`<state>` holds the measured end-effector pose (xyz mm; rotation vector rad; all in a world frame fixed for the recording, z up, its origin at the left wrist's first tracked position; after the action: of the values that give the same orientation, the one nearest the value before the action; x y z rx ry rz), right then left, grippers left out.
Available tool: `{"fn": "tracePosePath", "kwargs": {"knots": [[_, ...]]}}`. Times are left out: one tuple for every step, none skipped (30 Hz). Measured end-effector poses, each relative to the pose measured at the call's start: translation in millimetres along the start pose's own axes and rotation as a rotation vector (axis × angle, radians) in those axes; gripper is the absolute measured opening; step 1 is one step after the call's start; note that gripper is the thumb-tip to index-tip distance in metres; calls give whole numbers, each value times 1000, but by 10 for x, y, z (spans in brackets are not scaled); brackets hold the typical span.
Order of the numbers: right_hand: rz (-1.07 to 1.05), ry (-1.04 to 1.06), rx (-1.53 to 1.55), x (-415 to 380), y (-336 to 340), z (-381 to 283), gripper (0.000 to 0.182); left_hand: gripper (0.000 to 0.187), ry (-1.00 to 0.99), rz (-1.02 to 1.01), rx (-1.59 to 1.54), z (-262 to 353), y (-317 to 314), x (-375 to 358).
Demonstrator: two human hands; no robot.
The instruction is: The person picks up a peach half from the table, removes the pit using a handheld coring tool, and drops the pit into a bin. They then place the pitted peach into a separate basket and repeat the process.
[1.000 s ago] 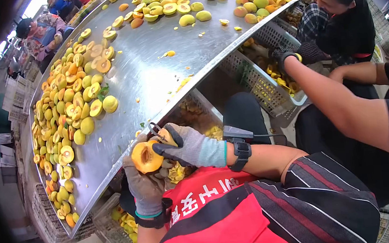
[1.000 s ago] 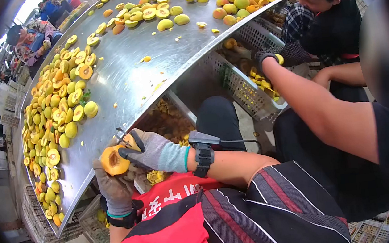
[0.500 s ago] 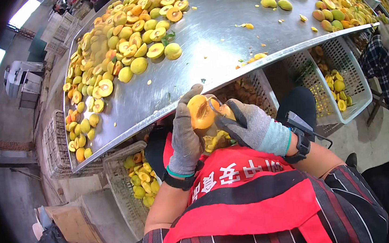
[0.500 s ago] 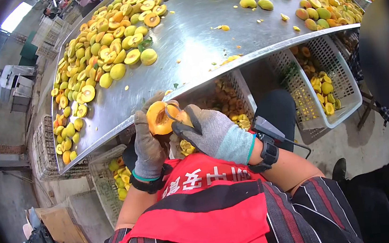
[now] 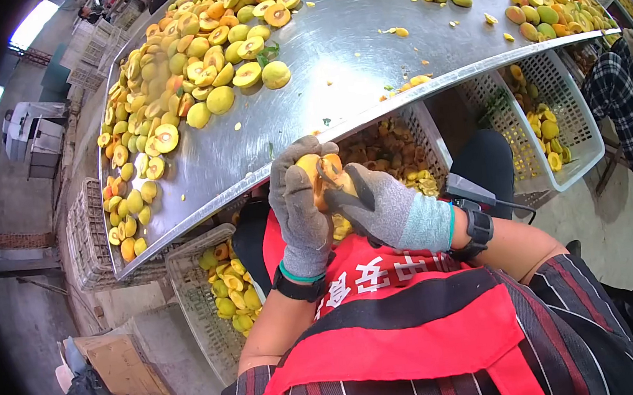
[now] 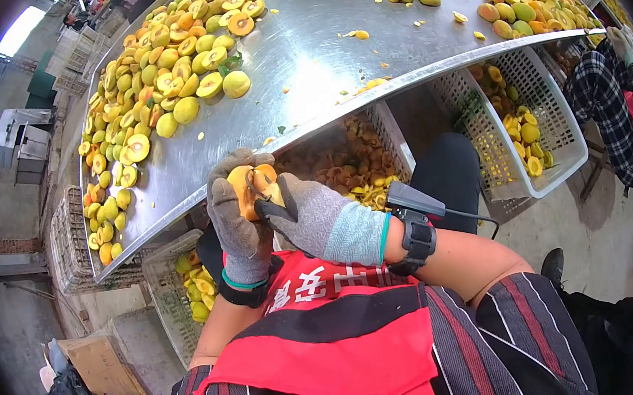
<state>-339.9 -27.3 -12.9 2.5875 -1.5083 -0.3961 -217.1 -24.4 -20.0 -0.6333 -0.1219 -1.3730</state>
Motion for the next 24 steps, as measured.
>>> {"fn": "tracePosePath", "kwargs": {"knots": [[0,-1,0,3,13,3,31,43,8,-7,18,2,18,8],[-19,82,-149,2,9,-26,30,42,16,-13,37,4,37,14],[-38,166,-297,3,-6,-51,29,42,17,-13,37,13,45,26],[-39,162,-294,16,-18,-20,29,42,47,-24,34,12,48,24],[-50,160,-277,29,-32,12,27,41,78,-34,30,20,42,23],[-60,158,-262,38,-33,-20,25,41,81,-33,30,42,44,30],[-61,155,-260,24,-1,-77,25,40,110,-33,15,56,37,35],[-218,-123,-15,16,11,-72,25,38,135,-32,-2,62,27,44],[-370,-400,235,-21,-21,-50,25,38,136,-31,-3,73,13,55],[-371,-403,236,-19,-63,23,25,37,141,-27,-10,82,5,61],[-219,-172,84,16,-73,75,24,36,145,-22,-15,85,6,62],[-64,59,-65,15,-55,23,23,36,147,-22,-13,81,12,72],[-65,57,-62,12,-55,31,23,35,163,-46,10,73,20,82],[-118,27,-79,18,-52,23,23,34,175,-69,32,65,21,86],[-171,-3,-96,28,-41,-13,22,34,175,-69,32,62,28,85],[-172,-2,-97,35,17,-111,22,34,171,-71,-4,57,29,82],[-327,-204,10,22,30,-161,22,34,169,-70,-39,58,34,68],[-482,-408,121,-16,-2,-156,23,34,172,-67,-37,69,49,71],[-484,-407,122,-19,-11,-151,23,39,174,-143,27,80,42,104],[-390,-314,56,-10,9,-164,24,45,177,-219,90,85,37,124],[-295,-222,-8,-9,33,-183,26,45,180,-219,92,85,57,130],[-295,-223,-6,-6,38,-208,26,44,217,-219,81,68,76,133],[-373,-333,36,0,27,-222,26,43,253,-218,69,46,86,139],[-450,-443,79,-8,5,-216,25,43,252,-219,69,24,74,137]]}}
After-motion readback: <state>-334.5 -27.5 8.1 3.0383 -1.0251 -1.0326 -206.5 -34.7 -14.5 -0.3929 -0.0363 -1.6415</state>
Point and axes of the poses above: each hand's wrist, its own x-axis towards the middle knuckle, its own y-axis out of the back of the hand, z = x × y, the point moved 4 cm from there along x, towards the middle knuckle, and after that the axes turned 11 degrees about -y, right-handed, at the moved point
